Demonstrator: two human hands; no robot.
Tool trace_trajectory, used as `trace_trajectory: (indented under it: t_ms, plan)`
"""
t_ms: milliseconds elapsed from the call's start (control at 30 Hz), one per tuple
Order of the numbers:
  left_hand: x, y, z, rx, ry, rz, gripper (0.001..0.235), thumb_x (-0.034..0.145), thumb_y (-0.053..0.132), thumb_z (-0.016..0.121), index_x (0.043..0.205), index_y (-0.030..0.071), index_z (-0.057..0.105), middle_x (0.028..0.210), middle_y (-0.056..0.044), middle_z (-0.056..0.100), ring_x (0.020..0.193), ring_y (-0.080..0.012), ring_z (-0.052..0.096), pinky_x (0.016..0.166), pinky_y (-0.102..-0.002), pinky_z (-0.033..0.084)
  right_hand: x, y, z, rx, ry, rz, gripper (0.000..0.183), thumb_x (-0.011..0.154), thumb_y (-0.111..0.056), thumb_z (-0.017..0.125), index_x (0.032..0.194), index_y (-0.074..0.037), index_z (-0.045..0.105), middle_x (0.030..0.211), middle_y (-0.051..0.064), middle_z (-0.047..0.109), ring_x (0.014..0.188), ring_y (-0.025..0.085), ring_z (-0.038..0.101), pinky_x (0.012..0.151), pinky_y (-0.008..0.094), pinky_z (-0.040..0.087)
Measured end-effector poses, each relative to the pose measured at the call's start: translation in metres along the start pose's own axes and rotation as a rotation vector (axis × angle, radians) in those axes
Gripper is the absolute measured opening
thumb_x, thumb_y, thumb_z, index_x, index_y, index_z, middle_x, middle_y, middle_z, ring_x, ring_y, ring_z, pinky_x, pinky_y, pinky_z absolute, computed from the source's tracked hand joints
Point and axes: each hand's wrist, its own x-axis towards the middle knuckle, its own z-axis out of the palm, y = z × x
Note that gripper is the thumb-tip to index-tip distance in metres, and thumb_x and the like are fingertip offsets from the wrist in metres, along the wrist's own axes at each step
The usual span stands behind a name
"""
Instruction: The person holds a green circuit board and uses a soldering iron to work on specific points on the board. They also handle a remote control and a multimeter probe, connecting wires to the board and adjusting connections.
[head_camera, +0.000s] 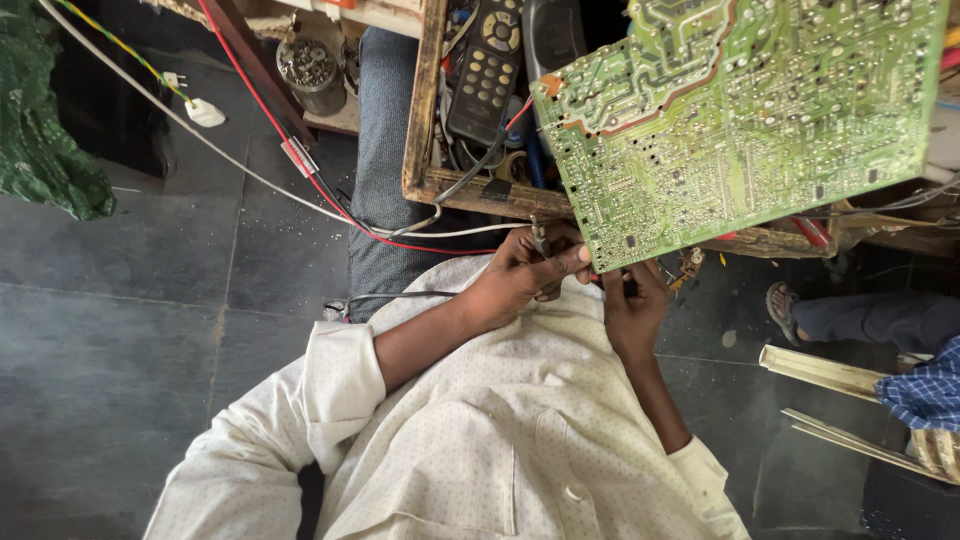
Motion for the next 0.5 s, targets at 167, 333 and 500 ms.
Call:
trace_trajectory:
  t_ms: [167,333,500]
  plan:
    - [-0.0018,-0.0004,-0.0010,0.005,0.017,0.007,0.021,0.104,0.025,0.069,0.111,0.005,0.068,0.086,-0.001,0.068,0.060,-0.0028,0.042,0.052,-0.023,0.033,-0.0002,0.0072,0.0011,-0.108,0.051,0.016,0.009,0.103,-0.005,0.067,0.101,0.002,0.071,0.088,0.001,0.057,0.071,0.007,0.048,0.058,0.025,0.037]
    - [-0.0013,-0.0020,-0.0018,0.001,0.026,-0.005,0.022,0.102,0.025,0.070,0.111,0.006,0.069,0.085,-0.001,0.069,0.059,-0.0028,0.042,0.052,-0.023,0.032,-0.0012,0.0096,0.0007,-0.090,0.051,-0.027,0.009,0.104,-0.006,0.067,0.102,0.003,0.069,0.091,0.001,0.056,0.077,0.007,0.048,0.063,0.024,0.038]
    - [-0.0002,-0.0014,-0.0008,-0.004,0.021,-0.018,0.023,0.101,0.026,0.070,0.114,0.006,0.069,0.086,0.000,0.069,0.058,-0.0020,0.040,0.051,-0.023,0.031,-0.0010,0.0076,-0.0001,-0.081,0.044,0.047,0.010,0.103,-0.006,0.066,0.099,0.003,0.068,0.088,0.001,0.054,0.073,0.007,0.046,0.059,0.024,0.035]
